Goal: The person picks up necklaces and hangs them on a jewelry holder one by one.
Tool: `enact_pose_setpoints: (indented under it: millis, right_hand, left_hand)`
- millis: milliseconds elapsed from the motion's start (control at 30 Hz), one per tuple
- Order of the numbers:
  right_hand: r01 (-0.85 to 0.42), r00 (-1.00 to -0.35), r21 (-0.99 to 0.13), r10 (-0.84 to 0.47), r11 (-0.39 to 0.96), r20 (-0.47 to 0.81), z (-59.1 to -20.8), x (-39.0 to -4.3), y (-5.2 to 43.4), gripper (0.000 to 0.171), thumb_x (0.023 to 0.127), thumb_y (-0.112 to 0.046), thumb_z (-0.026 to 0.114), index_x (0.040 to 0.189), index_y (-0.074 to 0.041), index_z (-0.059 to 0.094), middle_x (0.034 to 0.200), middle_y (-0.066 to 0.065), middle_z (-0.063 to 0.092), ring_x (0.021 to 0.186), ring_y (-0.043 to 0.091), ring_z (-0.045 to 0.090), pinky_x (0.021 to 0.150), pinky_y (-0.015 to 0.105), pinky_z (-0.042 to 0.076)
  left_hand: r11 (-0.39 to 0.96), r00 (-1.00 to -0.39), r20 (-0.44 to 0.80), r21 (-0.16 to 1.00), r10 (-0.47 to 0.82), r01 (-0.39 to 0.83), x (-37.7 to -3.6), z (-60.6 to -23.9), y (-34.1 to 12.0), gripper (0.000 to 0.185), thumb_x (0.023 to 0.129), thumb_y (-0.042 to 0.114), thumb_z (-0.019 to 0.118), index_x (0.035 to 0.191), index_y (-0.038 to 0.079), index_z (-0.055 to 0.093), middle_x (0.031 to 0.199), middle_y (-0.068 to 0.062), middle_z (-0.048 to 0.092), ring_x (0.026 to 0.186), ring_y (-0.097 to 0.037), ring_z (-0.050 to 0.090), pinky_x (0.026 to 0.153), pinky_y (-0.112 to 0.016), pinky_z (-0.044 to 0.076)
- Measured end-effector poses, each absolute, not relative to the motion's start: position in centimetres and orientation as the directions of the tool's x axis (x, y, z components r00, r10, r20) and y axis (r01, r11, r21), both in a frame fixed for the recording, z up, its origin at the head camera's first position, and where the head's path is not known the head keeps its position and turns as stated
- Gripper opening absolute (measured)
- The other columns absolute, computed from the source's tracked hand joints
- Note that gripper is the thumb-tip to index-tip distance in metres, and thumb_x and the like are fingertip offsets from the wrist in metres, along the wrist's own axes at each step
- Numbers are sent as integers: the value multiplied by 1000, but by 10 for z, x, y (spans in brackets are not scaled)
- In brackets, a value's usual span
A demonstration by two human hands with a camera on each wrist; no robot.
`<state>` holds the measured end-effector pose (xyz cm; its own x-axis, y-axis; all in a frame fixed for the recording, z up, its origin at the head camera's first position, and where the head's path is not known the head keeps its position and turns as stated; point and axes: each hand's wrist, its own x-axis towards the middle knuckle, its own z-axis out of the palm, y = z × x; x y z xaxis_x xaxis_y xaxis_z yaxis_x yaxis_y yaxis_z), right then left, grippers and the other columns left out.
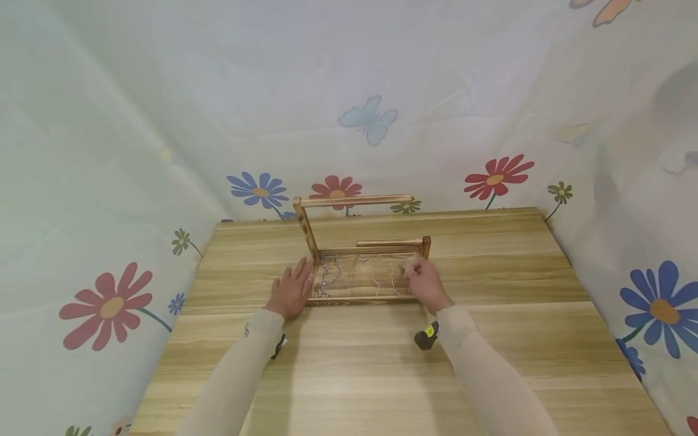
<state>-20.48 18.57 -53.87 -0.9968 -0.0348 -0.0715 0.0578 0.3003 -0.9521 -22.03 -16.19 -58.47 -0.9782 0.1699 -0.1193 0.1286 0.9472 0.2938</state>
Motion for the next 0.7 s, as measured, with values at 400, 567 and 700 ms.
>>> enact_pose_setpoints:
  millis: [400,567,700]
  right_hand:
    - [132,-981,-986,-127,104,-144,-498,-212,194,13,101,3,50,107,9,59,99,21,65,95,35,67,90,47,56]
    - [198,-967,-980,-169,-16,-193,-480,-212,196,15,98,1,56,109,10,60,94,13,68,89,27,70,87,45,57]
    - [202,-967,-978,-170,-48,-191,-469,-213,197,13,97,-1,60,108,6,62,94,11,68,88,25,71,76,34,59]
  left_hand:
    - [944,-978,-119,305,170,127,-221,-585,-163,54,109,45,20,161,31,11,167,3,10,148,-45,15,112,-71,15]
    - [944,-975,-141,306,169,120,-222,-586,-164,54,109,46,19,160,35,8,166,5,8,149,-44,14,113,-69,14]
    - [946,-975,-145,301,171,121,-221,-585,-164,54,109,46,18,160,34,7,167,5,8,148,-44,14,113,-69,14]
